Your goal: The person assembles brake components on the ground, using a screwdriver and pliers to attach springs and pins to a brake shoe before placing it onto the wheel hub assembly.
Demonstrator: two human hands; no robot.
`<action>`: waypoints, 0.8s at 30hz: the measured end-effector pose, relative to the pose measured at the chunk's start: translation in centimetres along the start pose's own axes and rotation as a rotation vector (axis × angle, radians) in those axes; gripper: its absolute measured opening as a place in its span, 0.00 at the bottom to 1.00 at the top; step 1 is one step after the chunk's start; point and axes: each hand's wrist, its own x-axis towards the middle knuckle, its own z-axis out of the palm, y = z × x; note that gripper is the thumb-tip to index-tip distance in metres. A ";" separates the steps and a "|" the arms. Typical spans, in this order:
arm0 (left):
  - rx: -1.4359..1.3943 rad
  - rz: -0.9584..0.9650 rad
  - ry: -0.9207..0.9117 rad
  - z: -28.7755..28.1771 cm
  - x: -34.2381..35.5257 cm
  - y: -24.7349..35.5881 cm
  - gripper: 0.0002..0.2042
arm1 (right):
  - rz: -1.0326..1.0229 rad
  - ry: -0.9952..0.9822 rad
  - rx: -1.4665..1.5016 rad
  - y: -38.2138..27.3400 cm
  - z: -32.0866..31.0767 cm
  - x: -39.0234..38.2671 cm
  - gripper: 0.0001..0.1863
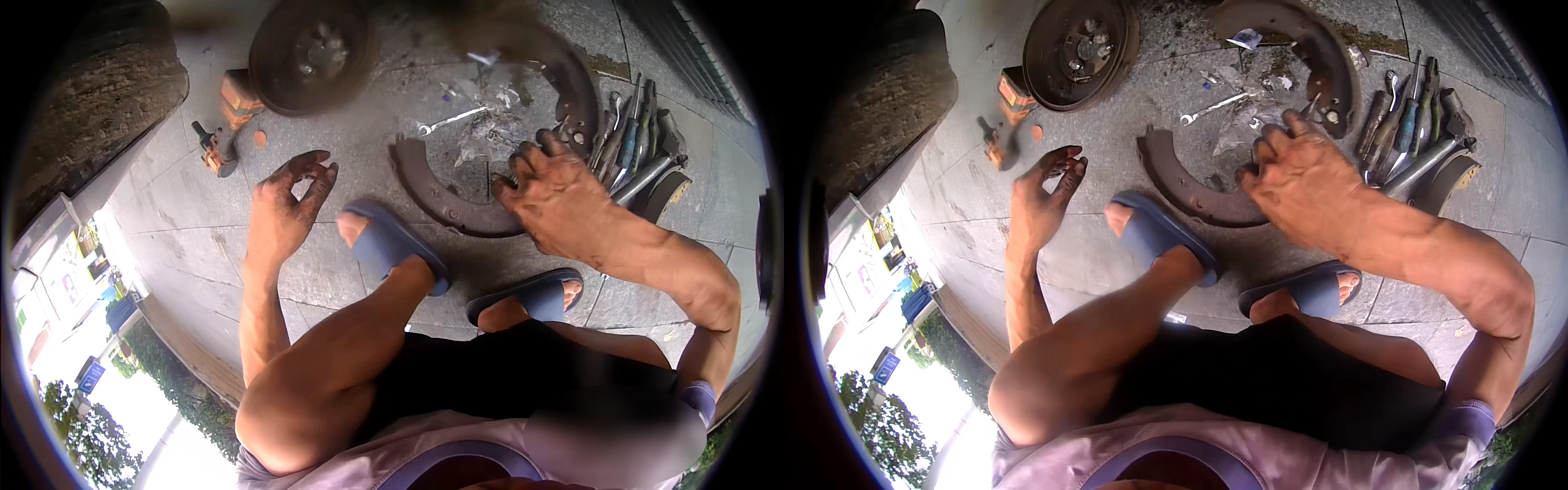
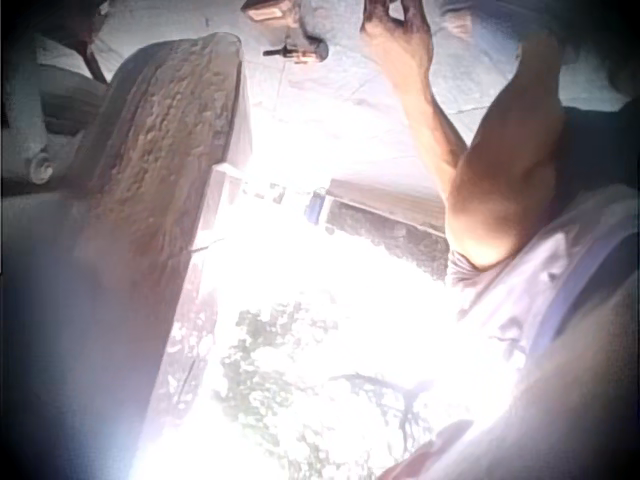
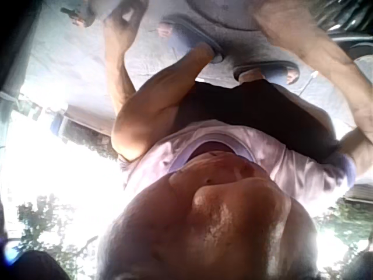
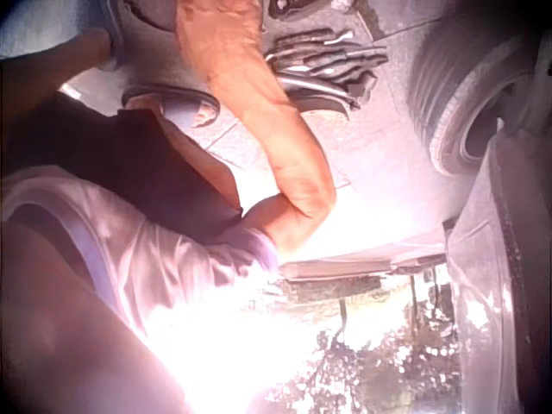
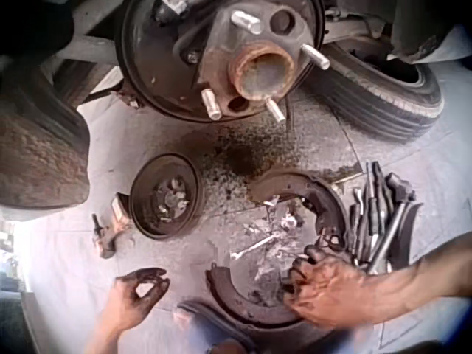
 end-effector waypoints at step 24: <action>0.227 0.835 -0.396 17.5 7.8 -4.4 0.23 | 0.163 -0.157 -0.094 -1.6 12.4 -5.2 0.15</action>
